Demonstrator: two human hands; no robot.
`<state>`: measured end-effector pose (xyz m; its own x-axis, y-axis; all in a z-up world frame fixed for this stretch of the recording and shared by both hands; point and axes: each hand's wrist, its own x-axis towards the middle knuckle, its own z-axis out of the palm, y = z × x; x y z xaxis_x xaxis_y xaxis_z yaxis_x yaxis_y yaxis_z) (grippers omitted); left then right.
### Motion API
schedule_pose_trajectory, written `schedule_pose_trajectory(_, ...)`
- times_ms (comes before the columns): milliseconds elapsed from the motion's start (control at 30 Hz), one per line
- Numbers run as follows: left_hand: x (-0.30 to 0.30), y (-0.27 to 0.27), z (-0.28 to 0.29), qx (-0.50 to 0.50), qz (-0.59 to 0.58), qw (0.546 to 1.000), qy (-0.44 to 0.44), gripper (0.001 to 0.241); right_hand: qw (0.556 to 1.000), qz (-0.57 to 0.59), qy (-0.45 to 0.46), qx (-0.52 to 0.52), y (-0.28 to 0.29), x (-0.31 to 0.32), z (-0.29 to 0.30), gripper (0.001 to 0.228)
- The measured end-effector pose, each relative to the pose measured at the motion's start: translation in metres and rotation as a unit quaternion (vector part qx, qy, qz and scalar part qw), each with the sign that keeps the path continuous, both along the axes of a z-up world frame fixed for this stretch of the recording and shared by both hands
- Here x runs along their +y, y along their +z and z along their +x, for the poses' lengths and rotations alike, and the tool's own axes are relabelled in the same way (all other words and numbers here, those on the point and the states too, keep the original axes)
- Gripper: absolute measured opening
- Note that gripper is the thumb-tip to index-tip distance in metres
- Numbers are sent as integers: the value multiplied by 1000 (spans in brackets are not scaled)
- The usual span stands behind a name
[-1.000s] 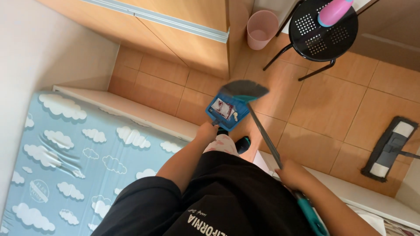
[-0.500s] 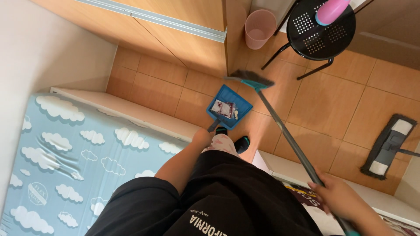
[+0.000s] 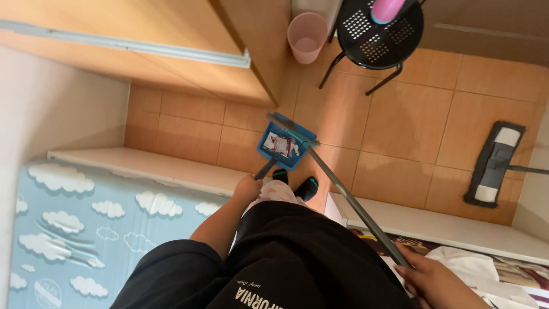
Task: Sweeping the floor of a bedroom using a broom and a dustpan.
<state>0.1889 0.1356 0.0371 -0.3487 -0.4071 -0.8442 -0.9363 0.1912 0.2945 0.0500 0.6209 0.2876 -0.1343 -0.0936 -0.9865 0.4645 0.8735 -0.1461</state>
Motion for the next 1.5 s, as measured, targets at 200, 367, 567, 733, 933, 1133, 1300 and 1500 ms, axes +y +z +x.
schedule_pose_trajectory(200,3,23,-48,27,-4,997,-77,36,996,-16,-16,92,-149,273,66,75)
schedule_pose_trajectory(367,24,43,-125,27,-11,981,-191,36,985,-19,-29,168,-165,288,103,83)
schedule_pose_trajectory(567,61,4,-203,96,-59,931,-346,38,943,54,-111,310,-190,310,129,74)
schedule_pose_trajectory(733,105,36,-286,149,-68,871,-463,38,916,148,-233,290,-136,265,107,57)
schedule_pose_trajectory(933,162,76,-418,171,-25,810,-560,39,797,133,-577,117,-97,207,35,58)
schedule_pose_trajectory(1133,241,61,-552,215,-6,716,-664,34,626,-140,-764,72,-128,188,96,74)
schedule_pose_trajectory(1300,348,98,-647,239,-30,688,-684,31,558,-162,-806,111,-94,153,95,78)
schedule_pose_trajectory(1500,475,123,-698,259,-36,597,-758,32,589,-274,-754,98,-96,175,92,76)
